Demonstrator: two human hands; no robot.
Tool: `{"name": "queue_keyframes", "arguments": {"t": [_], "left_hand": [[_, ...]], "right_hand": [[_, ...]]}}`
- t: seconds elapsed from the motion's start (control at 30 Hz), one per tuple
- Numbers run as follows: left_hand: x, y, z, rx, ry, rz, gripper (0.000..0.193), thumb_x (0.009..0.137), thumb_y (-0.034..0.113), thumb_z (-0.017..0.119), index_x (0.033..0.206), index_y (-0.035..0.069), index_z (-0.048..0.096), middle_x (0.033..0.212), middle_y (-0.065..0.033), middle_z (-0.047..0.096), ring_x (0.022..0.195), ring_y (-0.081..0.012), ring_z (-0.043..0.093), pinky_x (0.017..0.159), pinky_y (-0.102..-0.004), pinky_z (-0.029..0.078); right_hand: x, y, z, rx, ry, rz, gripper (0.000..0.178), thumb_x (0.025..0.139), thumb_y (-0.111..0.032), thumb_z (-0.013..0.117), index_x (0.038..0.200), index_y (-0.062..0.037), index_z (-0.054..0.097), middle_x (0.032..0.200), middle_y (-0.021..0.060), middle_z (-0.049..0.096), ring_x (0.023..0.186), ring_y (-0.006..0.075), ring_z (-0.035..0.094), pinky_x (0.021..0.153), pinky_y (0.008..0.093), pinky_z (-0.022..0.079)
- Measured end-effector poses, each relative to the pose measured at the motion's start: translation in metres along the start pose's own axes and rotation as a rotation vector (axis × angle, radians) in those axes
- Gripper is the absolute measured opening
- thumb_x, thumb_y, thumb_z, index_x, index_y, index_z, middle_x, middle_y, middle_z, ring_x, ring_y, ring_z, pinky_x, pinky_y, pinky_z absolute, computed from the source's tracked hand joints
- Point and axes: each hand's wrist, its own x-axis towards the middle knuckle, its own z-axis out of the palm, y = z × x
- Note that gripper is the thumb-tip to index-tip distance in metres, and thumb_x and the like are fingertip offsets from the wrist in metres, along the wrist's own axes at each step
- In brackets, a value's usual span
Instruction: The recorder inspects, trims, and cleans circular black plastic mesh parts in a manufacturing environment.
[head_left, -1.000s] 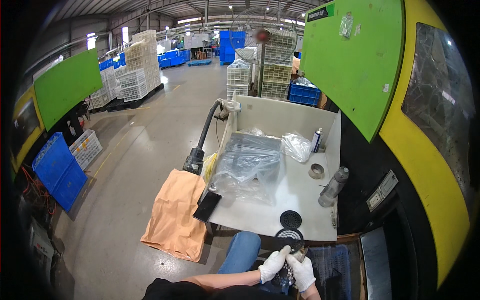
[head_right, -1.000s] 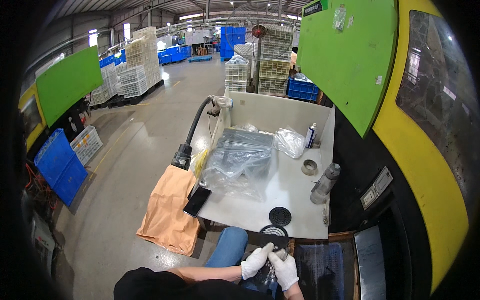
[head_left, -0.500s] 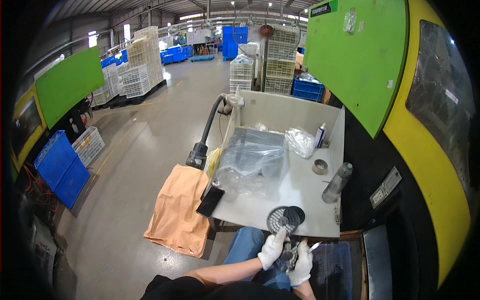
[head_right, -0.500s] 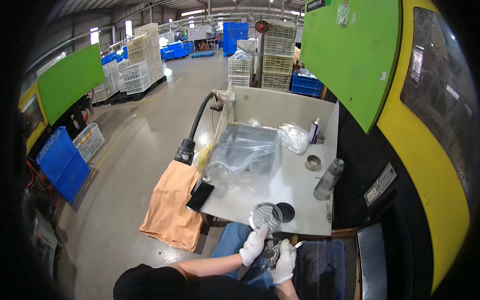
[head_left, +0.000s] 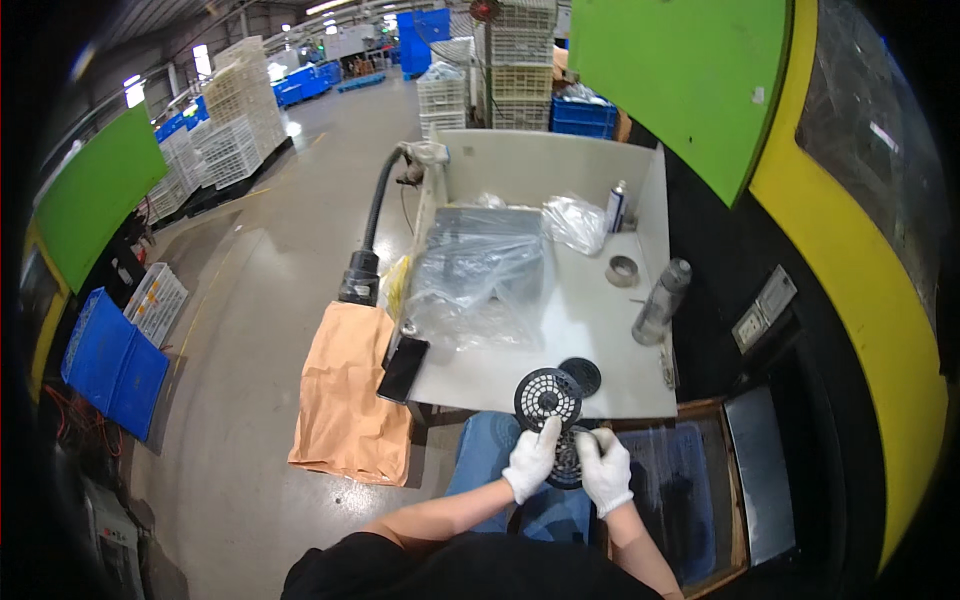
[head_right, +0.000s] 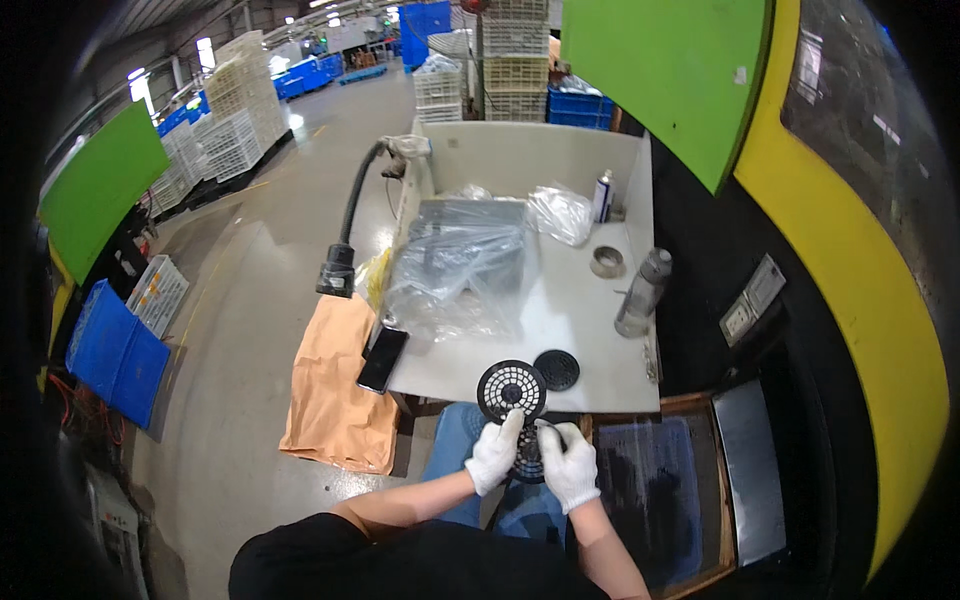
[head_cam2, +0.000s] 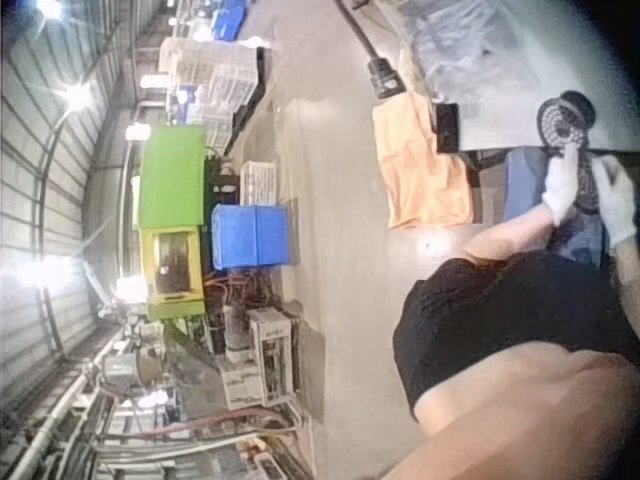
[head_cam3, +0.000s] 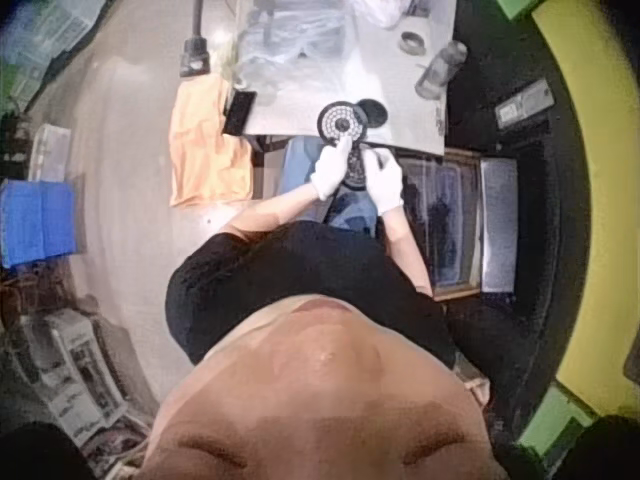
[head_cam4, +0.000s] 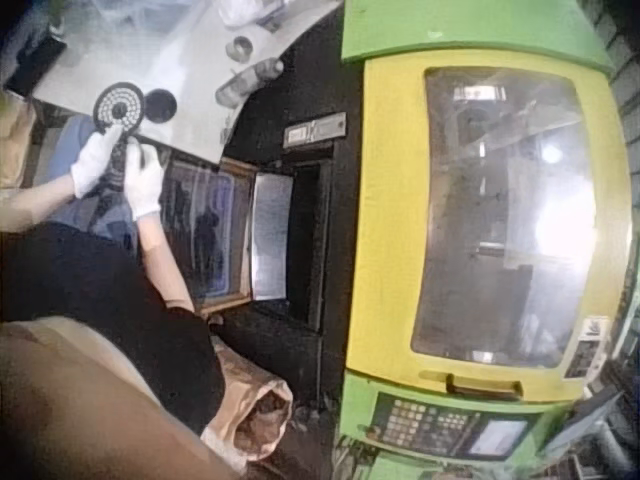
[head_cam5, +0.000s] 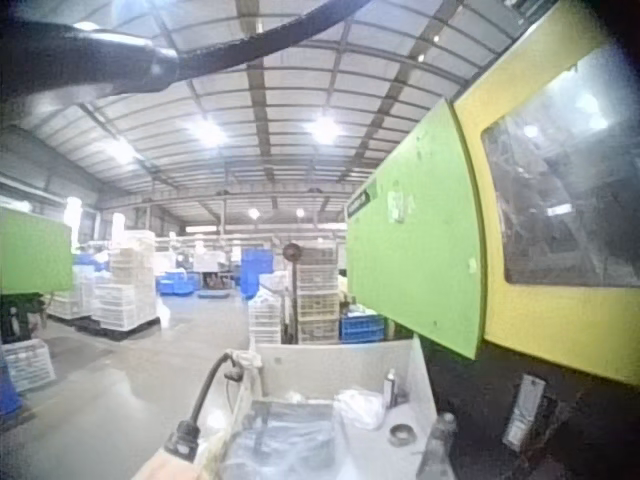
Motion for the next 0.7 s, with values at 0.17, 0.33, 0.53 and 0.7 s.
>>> {"name": "queue_keyframes", "arguments": {"t": [0.17,0.33,0.53,0.7], "left_hand": [[-0.016,0.014,-0.009,-0.009,-0.123,0.200,0.048,0.100,0.041,0.043,0.087,0.001,0.066,0.067,-0.0131,0.063,0.065,-0.0194,0.061,0.060,-0.0383,0.047],[0.003,0.015,0.003,0.090,0.205,0.316,0.061,0.097,0.052,0.044,0.076,-0.001,0.065,0.063,-0.0215,0.062,0.058,-0.0303,0.062,0.056,-0.0445,0.043],[0.042,-0.021,-0.019,-0.214,-0.064,-0.124,0.062,0.099,0.054,0.040,0.107,-0.001,0.068,0.095,-0.0186,0.071,0.084,-0.0217,0.066,0.076,-0.0354,0.050],[0.038,-0.032,-0.028,-0.132,-0.232,-0.136,0.055,0.100,0.048,0.043,0.121,0.001,0.063,0.109,-0.0153,0.069,0.093,-0.0196,0.066,0.082,-0.0316,0.051]], "right_hand": [[-0.005,0.007,-0.007,0.789,-0.529,0.363,0.023,0.097,-0.024,0.055,0.101,-0.0033,0.065,0.096,0.0040,0.068,0.086,0.0118,0.064,0.076,0.0294,0.052],[0.013,0.044,0.029,1.249,-0.392,0.469,0.018,0.098,-0.023,0.052,0.098,-0.0085,0.063,0.082,0.0003,0.064,0.076,0.0119,0.063,0.069,0.0275,0.052],[0.107,0.092,0.027,0.264,-0.127,0.411,0.044,0.095,-0.042,0.053,0.113,-0.0025,0.060,0.085,0.0099,0.067,0.082,0.0252,0.065,0.075,0.0378,0.051],[0.148,0.101,0.032,-0.291,0.005,0.260,0.056,0.091,-0.041,0.056,0.130,-0.0007,0.049,0.118,0.0270,0.061,0.111,0.0420,0.058,0.097,0.0450,0.045]]}}
